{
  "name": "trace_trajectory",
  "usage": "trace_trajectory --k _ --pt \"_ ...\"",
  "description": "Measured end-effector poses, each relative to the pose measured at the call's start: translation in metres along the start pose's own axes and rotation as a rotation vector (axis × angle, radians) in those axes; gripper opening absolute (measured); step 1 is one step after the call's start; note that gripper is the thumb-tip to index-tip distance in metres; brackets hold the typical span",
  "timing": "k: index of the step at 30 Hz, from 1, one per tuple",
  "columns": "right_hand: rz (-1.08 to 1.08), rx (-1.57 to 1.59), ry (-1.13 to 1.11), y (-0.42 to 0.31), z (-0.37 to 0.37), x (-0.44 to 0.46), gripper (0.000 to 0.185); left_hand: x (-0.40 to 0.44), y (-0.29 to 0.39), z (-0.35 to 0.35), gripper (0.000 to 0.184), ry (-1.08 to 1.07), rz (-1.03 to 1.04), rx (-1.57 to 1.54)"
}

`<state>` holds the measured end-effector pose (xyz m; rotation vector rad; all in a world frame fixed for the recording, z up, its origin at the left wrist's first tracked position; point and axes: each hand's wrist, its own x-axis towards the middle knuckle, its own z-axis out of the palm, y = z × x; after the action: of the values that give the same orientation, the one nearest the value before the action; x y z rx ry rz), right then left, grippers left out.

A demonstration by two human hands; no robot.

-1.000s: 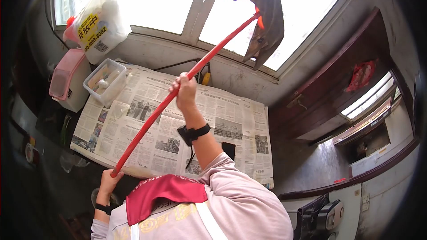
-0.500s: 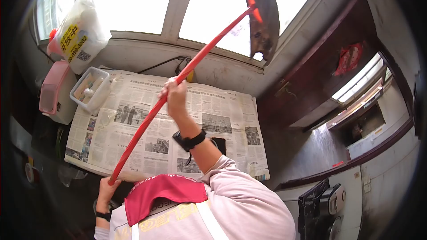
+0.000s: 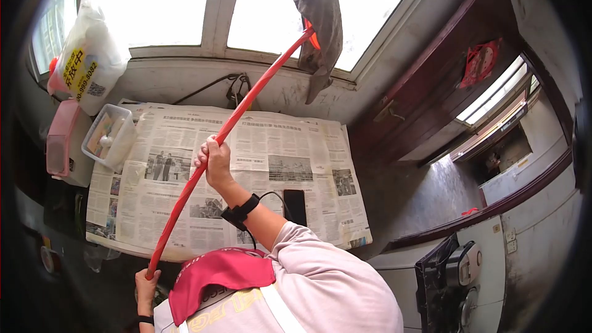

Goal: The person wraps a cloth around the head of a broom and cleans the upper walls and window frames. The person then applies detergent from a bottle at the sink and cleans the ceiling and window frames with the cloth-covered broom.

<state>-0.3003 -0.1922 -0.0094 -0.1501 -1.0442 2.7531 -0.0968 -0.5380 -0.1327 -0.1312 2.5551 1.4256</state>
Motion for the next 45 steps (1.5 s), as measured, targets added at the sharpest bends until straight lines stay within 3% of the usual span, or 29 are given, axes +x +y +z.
trace_trajectory --k 10,26,34,38,40,44,45 --pt "-0.101 0.036 0.066 -0.099 -0.02 0.05 0.01 0.05 0.079 0.04 0.029 -0.032 0.098 0.102" --pt "-0.207 -0.089 0.041 -0.134 0.019 0.057 0.008 0.058 0.107 0.037 0.032 0.096 0.174 -0.053" --pt "-0.333 -0.253 -0.07 -0.21 0.073 0.057 0.007 0.069 0.163 0.066 0.033 -0.081 0.263 -0.271" --pt "-0.395 -0.352 -0.07 -0.202 0.087 0.041 0.008 0.071 0.139 0.066 0.033 -0.13 0.272 -0.245" --pt "-0.43 -0.536 -0.195 -0.184 0.09 0.028 0.014 0.062 0.116 0.052 0.033 -0.13 0.25 -0.262" --pt "-0.38 -0.338 -0.37 -0.16 0.095 0.018 0.028 0.035 0.065 0.015 0.033 -0.176 0.12 -0.228" --pt "-0.327 0.093 -0.209 -0.171 0.103 0.027 0.031 0.023 0.048 0.008 0.033 -0.172 0.109 -0.234"
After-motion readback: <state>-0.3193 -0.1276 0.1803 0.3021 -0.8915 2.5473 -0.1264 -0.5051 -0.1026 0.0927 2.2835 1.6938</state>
